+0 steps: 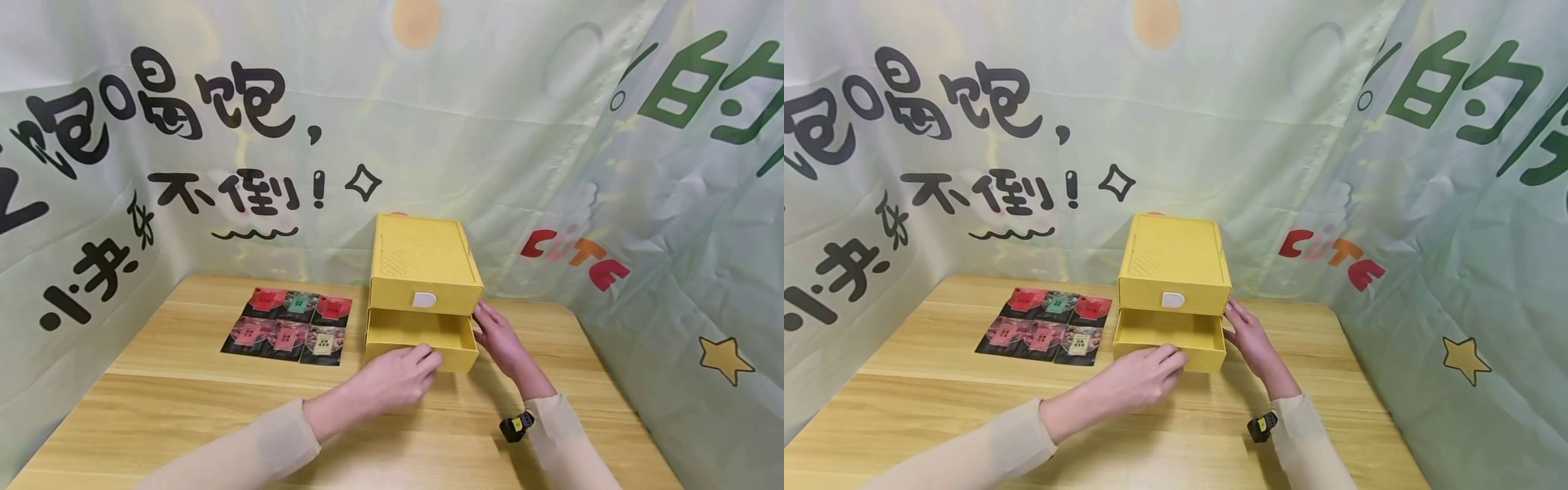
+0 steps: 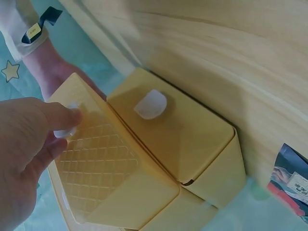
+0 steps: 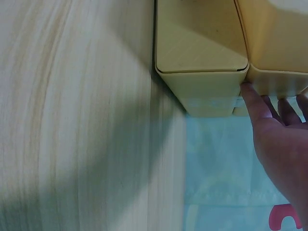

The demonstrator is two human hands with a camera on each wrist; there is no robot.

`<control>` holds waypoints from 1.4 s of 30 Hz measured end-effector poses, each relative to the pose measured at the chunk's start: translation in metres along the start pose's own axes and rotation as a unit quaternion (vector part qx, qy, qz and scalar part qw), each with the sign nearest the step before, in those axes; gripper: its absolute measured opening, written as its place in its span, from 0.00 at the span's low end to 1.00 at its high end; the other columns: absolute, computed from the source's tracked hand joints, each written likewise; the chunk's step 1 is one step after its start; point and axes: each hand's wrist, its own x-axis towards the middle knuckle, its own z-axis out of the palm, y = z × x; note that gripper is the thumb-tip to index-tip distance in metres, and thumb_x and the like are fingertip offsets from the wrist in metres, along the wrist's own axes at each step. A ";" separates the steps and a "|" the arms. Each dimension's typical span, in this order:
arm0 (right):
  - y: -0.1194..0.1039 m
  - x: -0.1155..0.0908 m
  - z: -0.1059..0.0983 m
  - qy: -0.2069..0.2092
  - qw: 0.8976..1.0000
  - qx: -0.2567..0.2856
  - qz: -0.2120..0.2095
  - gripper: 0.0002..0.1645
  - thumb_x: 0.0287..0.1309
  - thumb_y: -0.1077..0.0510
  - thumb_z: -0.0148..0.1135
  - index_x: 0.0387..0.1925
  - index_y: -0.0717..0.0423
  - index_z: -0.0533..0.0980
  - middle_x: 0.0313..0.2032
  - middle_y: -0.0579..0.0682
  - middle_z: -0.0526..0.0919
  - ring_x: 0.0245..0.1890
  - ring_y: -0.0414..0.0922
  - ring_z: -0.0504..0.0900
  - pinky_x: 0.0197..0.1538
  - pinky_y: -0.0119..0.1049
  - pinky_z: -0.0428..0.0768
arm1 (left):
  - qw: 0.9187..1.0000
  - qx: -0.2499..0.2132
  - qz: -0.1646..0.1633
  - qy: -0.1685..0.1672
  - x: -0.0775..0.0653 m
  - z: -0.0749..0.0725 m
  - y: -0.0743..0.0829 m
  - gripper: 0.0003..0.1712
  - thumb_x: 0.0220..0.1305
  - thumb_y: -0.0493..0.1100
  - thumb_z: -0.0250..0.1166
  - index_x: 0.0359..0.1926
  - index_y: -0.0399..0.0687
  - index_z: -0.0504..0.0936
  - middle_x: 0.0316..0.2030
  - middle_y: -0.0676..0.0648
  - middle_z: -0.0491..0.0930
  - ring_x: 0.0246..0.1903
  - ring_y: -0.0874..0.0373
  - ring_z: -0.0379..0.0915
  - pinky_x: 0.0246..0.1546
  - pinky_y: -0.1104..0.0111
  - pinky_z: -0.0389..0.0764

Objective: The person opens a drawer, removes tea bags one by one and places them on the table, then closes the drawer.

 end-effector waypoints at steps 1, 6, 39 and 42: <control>0.000 0.000 0.000 -0.001 1.000 0.000 -0.001 0.35 0.67 0.46 0.40 0.69 0.56 0.47 0.69 0.52 0.47 0.64 0.43 0.50 0.63 0.48 0.59 | 1.000 -0.003 -0.002 0.002 0.000 0.001 0.000 0.08 0.56 0.38 0.58 0.35 0.56 0.80 0.40 0.50 0.67 0.36 0.58 0.59 0.29 0.82 0.68; 0.000 -0.001 0.000 0.000 1.000 0.001 -0.002 0.34 0.67 0.46 0.40 0.69 0.55 0.47 0.69 0.52 0.48 0.64 0.43 0.50 0.63 0.48 0.59 | 1.000 -0.017 -0.012 -0.002 0.003 0.005 -0.002 0.09 0.56 0.38 0.59 0.36 0.56 0.81 0.41 0.49 0.67 0.37 0.58 0.60 0.31 0.83 0.70; 0.000 -0.002 -0.001 -0.014 1.000 -0.017 -0.009 0.33 0.66 0.44 0.39 0.69 0.49 0.50 0.69 0.48 0.46 0.64 0.41 0.50 0.62 0.52 0.60 | 0.996 -0.015 -0.059 -0.058 0.016 0.031 -0.017 0.11 0.55 0.34 0.58 0.38 0.52 0.81 0.42 0.48 0.65 0.36 0.55 0.58 0.27 0.82 0.69; 0.000 -0.002 -0.001 -0.016 1.000 -0.015 -0.013 0.32 0.67 0.44 0.39 0.68 0.49 0.51 0.69 0.48 0.48 0.64 0.41 0.51 0.62 0.50 0.62 | 0.996 -0.015 -0.062 -0.059 0.017 0.033 -0.018 0.11 0.55 0.34 0.58 0.38 0.52 0.81 0.42 0.48 0.65 0.36 0.55 0.58 0.27 0.81 0.69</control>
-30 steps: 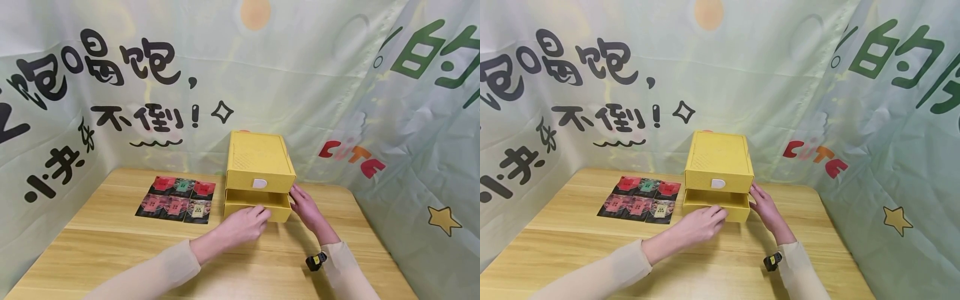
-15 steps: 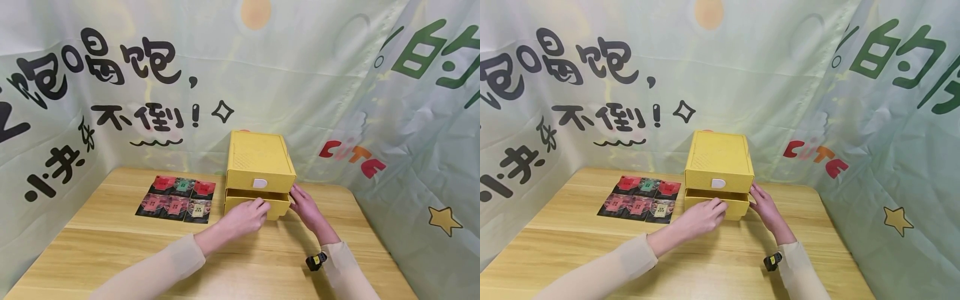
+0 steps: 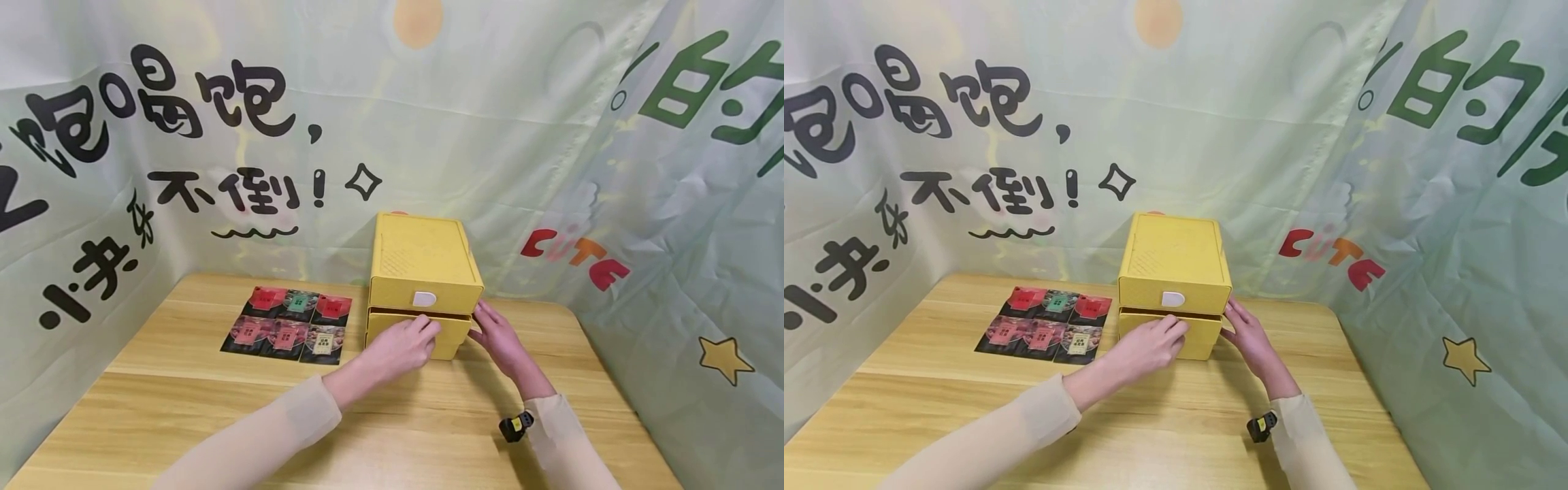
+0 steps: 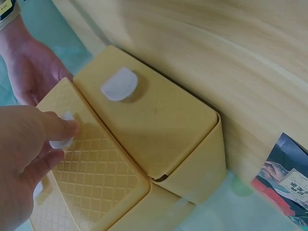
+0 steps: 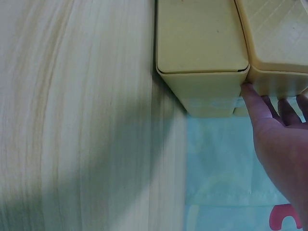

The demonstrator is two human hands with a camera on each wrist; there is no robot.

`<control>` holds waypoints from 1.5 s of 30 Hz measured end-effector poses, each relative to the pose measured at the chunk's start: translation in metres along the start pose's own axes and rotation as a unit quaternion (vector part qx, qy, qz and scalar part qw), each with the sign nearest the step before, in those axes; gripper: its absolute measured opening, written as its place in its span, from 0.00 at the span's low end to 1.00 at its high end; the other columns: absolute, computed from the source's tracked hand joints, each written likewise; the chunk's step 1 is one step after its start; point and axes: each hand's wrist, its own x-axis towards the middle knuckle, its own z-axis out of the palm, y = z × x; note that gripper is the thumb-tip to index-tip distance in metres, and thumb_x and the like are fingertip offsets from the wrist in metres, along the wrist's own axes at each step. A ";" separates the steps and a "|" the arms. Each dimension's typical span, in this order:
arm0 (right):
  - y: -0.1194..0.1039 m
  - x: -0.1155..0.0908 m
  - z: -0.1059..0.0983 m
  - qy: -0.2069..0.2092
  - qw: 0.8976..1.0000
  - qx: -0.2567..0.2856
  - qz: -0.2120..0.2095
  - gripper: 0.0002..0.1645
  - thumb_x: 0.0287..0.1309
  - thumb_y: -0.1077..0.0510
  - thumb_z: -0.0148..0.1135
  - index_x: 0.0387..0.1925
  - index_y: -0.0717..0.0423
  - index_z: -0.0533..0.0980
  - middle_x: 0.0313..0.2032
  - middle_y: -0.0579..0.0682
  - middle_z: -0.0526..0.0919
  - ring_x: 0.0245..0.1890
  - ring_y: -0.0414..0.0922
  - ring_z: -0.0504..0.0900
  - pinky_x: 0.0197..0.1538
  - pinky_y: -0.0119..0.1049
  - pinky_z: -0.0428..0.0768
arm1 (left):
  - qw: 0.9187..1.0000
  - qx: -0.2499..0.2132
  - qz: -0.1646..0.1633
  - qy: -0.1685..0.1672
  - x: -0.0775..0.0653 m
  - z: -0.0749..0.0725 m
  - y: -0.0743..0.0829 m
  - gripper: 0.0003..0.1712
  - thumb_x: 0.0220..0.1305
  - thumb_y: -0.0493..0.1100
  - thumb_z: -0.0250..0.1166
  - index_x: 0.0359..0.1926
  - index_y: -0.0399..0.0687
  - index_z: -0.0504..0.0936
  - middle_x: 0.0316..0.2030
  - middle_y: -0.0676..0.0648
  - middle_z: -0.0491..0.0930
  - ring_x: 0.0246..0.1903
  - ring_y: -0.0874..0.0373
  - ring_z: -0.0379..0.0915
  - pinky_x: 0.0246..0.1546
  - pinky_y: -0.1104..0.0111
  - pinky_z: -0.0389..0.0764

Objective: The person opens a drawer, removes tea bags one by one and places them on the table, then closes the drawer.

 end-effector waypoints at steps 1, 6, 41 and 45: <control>0.000 0.000 0.000 0.000 1.000 -0.001 -0.001 0.32 0.67 0.45 0.39 0.68 0.49 0.51 0.69 0.49 0.48 0.64 0.42 0.52 0.61 0.50 0.62 | 1.000 0.000 -0.001 -0.001 0.000 0.001 0.000 0.11 0.56 0.34 0.58 0.38 0.52 0.80 0.42 0.48 0.65 0.36 0.55 0.58 0.27 0.81 0.69; 0.000 0.000 0.001 0.005 1.000 0.002 -0.001 0.32 0.67 0.45 0.40 0.68 0.50 0.51 0.68 0.51 0.50 0.63 0.42 0.53 0.61 0.49 0.63 | 1.000 0.006 -0.005 0.000 0.003 0.004 -0.001 0.10 0.58 0.36 0.57 0.37 0.52 0.80 0.41 0.48 0.65 0.35 0.54 0.58 0.25 0.80 0.69; -0.017 -0.007 0.007 -0.013 1.000 0.002 0.001 0.33 0.66 0.45 0.40 0.68 0.52 0.51 0.69 0.53 0.49 0.64 0.43 0.50 0.62 0.54 0.59 | 0.997 0.003 0.064 0.042 -0.007 0.009 -0.005 0.12 0.62 0.41 0.51 0.44 0.55 0.77 0.45 0.51 0.71 0.42 0.56 0.64 0.38 0.70 0.72; -0.015 -0.006 0.006 -0.011 1.000 0.007 0.001 0.33 0.66 0.45 0.41 0.68 0.53 0.51 0.69 0.53 0.49 0.64 0.43 0.50 0.62 0.53 0.59 | 0.996 0.007 0.086 0.015 -0.007 0.012 0.001 0.12 0.62 0.42 0.50 0.44 0.56 0.76 0.43 0.52 0.71 0.41 0.56 0.65 0.42 0.69 0.73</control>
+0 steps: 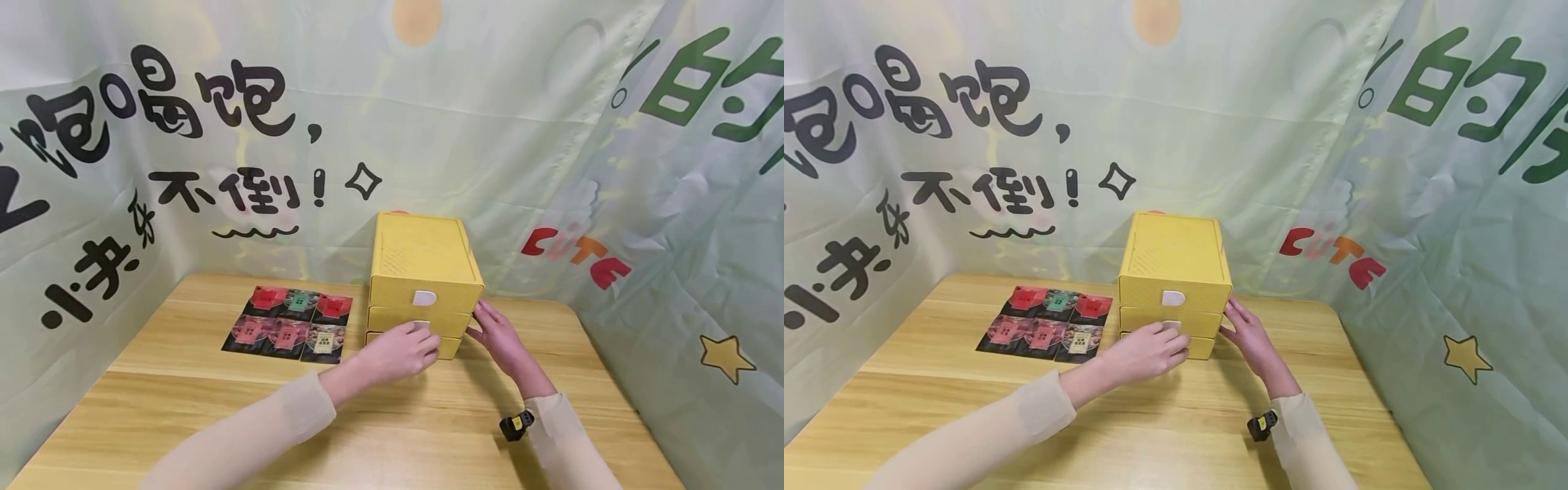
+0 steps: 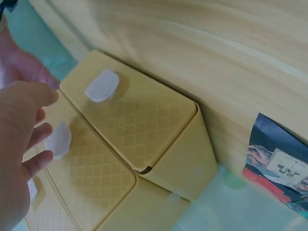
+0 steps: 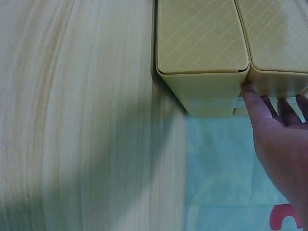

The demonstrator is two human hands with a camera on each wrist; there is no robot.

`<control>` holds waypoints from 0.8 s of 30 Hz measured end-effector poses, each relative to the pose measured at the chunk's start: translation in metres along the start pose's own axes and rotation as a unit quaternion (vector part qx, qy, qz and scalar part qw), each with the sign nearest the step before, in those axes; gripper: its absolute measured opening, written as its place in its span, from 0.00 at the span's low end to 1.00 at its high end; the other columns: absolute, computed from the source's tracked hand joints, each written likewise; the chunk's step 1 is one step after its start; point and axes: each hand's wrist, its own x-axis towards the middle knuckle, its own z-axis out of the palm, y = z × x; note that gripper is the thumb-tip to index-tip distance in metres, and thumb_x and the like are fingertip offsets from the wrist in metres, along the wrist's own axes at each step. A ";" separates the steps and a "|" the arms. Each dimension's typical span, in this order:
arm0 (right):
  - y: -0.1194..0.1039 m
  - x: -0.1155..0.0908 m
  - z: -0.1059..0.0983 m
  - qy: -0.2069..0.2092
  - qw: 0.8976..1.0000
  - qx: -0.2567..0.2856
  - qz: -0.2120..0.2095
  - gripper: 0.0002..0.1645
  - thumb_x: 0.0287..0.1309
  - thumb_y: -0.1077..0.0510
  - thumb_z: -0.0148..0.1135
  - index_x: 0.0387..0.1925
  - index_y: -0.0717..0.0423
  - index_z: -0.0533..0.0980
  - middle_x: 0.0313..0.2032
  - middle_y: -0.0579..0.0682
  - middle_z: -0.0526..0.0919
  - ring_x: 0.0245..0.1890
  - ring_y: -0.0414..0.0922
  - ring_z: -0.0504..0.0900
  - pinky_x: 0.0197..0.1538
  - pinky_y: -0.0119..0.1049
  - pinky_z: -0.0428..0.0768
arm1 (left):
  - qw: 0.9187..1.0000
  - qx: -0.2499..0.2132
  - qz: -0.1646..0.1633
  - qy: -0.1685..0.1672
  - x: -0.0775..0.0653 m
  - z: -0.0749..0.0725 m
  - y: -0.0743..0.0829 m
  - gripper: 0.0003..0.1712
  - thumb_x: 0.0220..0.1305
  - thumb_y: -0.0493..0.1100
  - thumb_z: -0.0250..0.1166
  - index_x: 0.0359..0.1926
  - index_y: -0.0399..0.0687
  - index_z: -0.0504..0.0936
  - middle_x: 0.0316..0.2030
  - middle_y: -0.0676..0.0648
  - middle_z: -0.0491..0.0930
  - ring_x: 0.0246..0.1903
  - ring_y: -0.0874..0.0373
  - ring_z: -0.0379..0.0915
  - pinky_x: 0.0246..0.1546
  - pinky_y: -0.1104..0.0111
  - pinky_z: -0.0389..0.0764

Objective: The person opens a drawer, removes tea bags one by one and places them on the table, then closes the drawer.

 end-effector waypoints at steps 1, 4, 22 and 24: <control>0.001 0.000 -0.001 0.000 1.000 0.001 -0.001 0.33 0.66 0.45 0.40 0.68 0.53 0.50 0.69 0.53 0.48 0.64 0.43 0.50 0.62 0.54 0.59 | 1.000 -0.001 0.001 -0.013 0.000 0.001 0.002 0.12 0.62 0.42 0.50 0.44 0.56 0.76 0.43 0.53 0.71 0.41 0.57 0.65 0.42 0.68 0.73; 0.006 0.003 -0.003 0.003 1.000 0.009 -0.002 0.33 0.67 0.46 0.40 0.68 0.53 0.50 0.69 0.53 0.48 0.64 0.43 0.49 0.62 0.53 0.59 | 0.999 -0.004 -0.010 -0.047 0.000 0.003 0.006 0.12 0.63 0.43 0.50 0.44 0.57 0.76 0.42 0.54 0.72 0.39 0.58 0.66 0.38 0.70 0.74; 0.014 0.007 -0.006 0.008 1.000 0.011 0.000 0.33 0.67 0.46 0.40 0.69 0.52 0.49 0.69 0.49 0.47 0.64 0.41 0.49 0.63 0.53 0.59 | 0.992 -0.001 -0.052 -0.117 0.008 0.013 0.030 0.13 0.61 0.41 0.52 0.32 0.62 0.82 0.35 0.52 0.69 0.33 0.60 0.63 0.10 0.78 0.66; 0.009 0.005 -0.003 0.006 1.000 0.009 0.001 0.34 0.67 0.46 0.40 0.69 0.53 0.48 0.69 0.50 0.46 0.65 0.42 0.48 0.63 0.53 0.59 | 0.991 -0.002 -0.053 -0.121 0.010 0.015 0.031 0.14 0.61 0.40 0.51 0.30 0.62 0.82 0.36 0.51 0.69 0.34 0.58 0.63 0.08 0.77 0.65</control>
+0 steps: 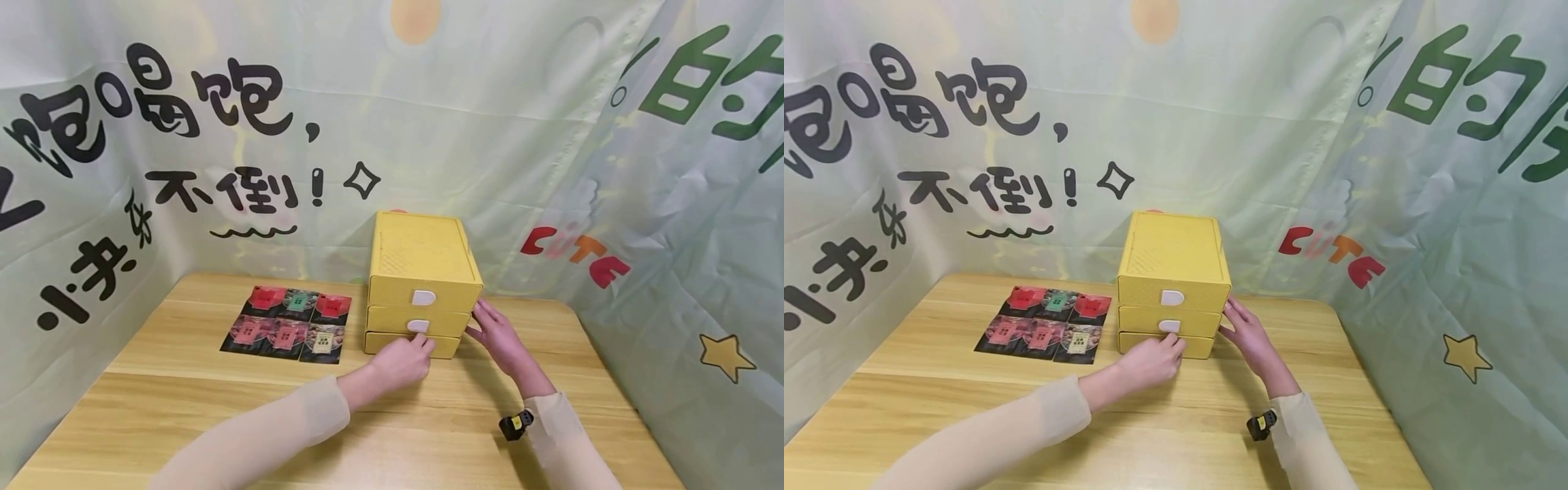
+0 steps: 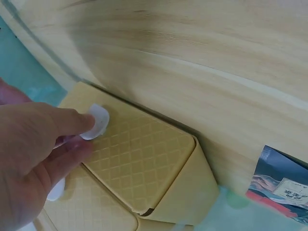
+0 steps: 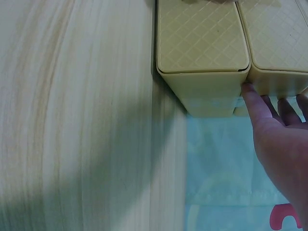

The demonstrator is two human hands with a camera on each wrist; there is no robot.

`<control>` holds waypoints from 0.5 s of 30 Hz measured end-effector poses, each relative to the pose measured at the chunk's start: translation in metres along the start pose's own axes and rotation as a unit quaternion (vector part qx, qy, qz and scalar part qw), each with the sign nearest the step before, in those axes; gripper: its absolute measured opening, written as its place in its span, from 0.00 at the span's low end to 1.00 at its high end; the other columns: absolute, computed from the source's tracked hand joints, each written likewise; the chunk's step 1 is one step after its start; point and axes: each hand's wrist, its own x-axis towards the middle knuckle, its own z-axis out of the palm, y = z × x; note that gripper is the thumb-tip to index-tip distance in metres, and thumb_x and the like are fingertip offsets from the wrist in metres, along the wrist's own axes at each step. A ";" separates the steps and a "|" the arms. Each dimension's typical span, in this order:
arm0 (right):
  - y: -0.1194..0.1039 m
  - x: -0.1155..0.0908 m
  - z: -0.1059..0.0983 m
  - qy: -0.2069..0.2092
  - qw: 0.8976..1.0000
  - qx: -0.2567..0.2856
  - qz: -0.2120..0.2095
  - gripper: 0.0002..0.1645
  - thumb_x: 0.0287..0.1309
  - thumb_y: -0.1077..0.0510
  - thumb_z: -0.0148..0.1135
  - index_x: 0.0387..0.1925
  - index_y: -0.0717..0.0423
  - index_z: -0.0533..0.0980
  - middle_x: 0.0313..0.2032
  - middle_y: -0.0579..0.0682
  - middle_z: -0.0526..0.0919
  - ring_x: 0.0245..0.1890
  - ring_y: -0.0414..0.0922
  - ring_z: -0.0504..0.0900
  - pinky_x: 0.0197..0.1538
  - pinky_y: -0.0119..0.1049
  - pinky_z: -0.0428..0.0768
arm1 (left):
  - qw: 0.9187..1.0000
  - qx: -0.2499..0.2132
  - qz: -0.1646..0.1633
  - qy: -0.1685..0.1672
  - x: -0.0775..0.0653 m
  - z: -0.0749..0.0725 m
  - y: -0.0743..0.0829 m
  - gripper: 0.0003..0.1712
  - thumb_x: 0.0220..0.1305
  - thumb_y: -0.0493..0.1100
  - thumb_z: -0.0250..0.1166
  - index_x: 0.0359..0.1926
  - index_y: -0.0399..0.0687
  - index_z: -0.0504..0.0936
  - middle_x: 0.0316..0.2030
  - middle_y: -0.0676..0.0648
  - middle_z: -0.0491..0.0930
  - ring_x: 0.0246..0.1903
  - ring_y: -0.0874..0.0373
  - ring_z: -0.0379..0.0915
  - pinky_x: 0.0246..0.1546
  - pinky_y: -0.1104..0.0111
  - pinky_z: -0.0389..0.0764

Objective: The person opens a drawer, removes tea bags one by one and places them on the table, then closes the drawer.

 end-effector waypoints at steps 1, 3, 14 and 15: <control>0.000 0.000 0.000 -0.001 1.000 0.001 0.000 0.34 0.67 0.46 0.40 0.69 0.53 0.48 0.70 0.50 0.45 0.65 0.42 0.48 0.63 0.53 0.59 | 1.000 -0.001 0.000 -0.002 0.000 0.001 0.000 0.14 0.61 0.40 0.51 0.30 0.62 0.82 0.36 0.51 0.69 0.35 0.58 0.64 0.08 0.77 0.65; 0.001 0.000 0.000 -0.002 1.000 0.000 -0.001 0.33 0.67 0.46 0.40 0.69 0.53 0.49 0.70 0.49 0.45 0.65 0.42 0.48 0.63 0.53 0.59 | 1.000 -0.002 0.000 -0.004 0.002 0.001 0.001 0.14 0.61 0.40 0.52 0.29 0.63 0.82 0.37 0.50 0.69 0.36 0.57 0.64 0.08 0.77 0.66; 0.005 0.002 -0.002 0.004 1.000 -0.002 -0.002 0.34 0.66 0.45 0.41 0.69 0.53 0.49 0.69 0.49 0.46 0.64 0.42 0.49 0.61 0.50 0.62 | 1.000 -0.013 -0.004 0.003 0.002 0.004 0.002 0.15 0.61 0.39 0.53 0.31 0.64 0.82 0.40 0.50 0.69 0.37 0.56 0.64 0.09 0.78 0.67; 0.005 0.002 -0.002 0.005 1.000 -0.003 -0.002 0.34 0.66 0.45 0.41 0.69 0.53 0.49 0.69 0.49 0.46 0.64 0.42 0.49 0.61 0.50 0.62 | 1.000 -0.012 -0.004 0.003 0.002 0.004 0.002 0.15 0.61 0.38 0.53 0.31 0.64 0.82 0.39 0.50 0.68 0.37 0.57 0.63 0.09 0.78 0.66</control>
